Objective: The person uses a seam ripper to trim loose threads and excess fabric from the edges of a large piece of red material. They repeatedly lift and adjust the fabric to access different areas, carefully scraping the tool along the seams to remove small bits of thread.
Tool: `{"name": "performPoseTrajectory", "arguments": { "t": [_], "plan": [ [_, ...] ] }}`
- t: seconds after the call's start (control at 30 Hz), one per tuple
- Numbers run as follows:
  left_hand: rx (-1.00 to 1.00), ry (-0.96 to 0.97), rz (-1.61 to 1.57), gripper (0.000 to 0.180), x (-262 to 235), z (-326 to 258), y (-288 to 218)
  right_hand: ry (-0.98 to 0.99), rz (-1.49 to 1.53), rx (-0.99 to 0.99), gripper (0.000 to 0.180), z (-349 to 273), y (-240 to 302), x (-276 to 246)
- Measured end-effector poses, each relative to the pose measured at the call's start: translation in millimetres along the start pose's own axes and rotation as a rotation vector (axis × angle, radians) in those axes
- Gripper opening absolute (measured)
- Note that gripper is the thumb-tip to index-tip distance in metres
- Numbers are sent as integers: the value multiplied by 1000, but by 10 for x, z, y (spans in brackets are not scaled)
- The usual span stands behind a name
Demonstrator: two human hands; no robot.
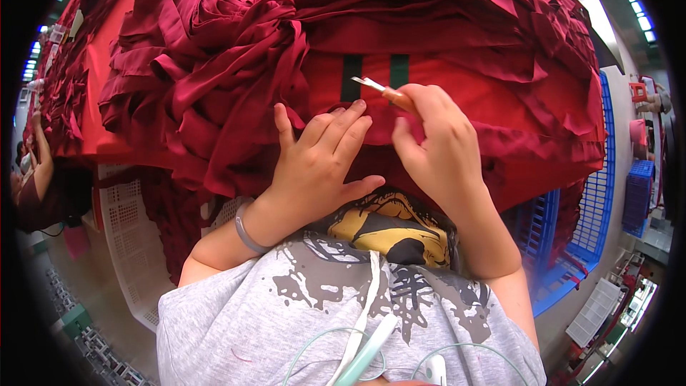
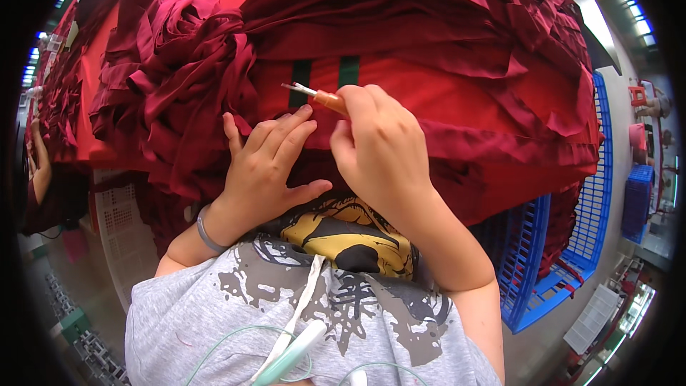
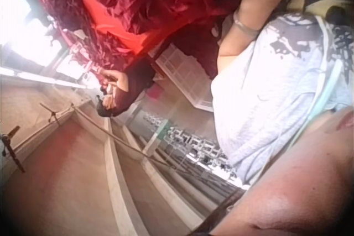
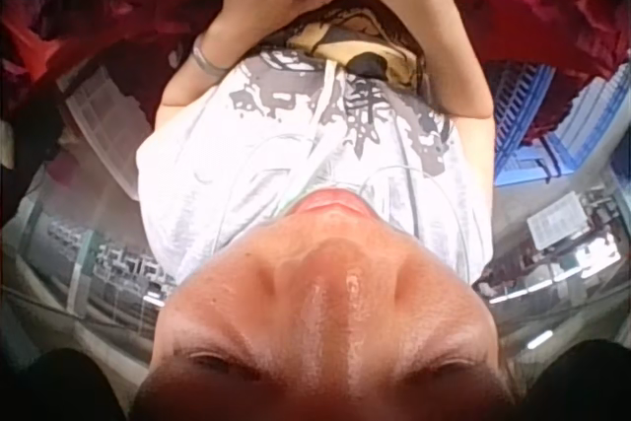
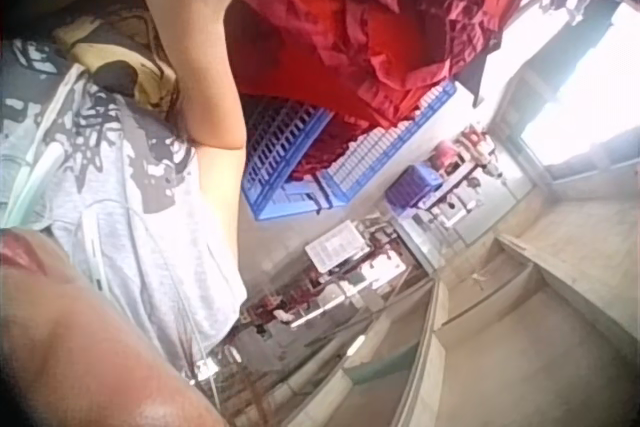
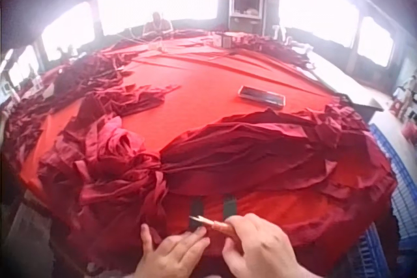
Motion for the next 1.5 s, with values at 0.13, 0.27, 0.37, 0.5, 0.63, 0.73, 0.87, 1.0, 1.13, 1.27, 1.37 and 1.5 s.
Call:
{"name": "performPoseTrajectory", "arguments": {
  "t": [0.13,0.27,0.37,0.5,0.63,0.73,0.87,1.0,1.13,1.27,1.37,1.5],
  "plan": [
    [0,12,-27,71,-12,7,-2,159,-81,-43,5,75,-32,257],
    [-15,-127,-160,64,-75,10,59,42,85,22,4,23,10,151],
    [-89,-187,-243,49,-79,15,144,80,242,-2,5,-134,152,120],
    [-17,-209,-25,33,-99,52,63,200,527,38,10,-232,278,13],
    [-49,-179,92,22,-141,80,27,147,500,273,27,-216,-129,-126],
    [78,-212,-22,12,-358,-20,93,32,463,231,32,-303,-284,-280],
    [-76,-345,-453,15,-1006,-362,712,-115,440,257,37,-457,-549,-570],
    [-252,-755,315,10,-1566,-393,815,-195,502,339,38,-634,-773,-738],
    [-26,-612,36,23,-1270,77,216,-189,559,362,39,-687,-773,-630],
    [35,-113,-6,52,-150,770,-181,-144,512,318,38,-690,-636,-606],
    [-14,-56,225,55,180,899,-59,-145,455,284,37,-741,-599,-694],
    [14,-33,169,41,48,880,-51,-240,444,368,40,-878,-746,-853]
  ]
}}
Point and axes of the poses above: each hand's wrist, its own z-axis towards the middle knuckle, its own x-axis out of the palm, y = z × x, the point moved 8 cm from there along z, towards the middle knuckle, and after that the axes turned 4 degrees about -z, right-handed, at the moved point
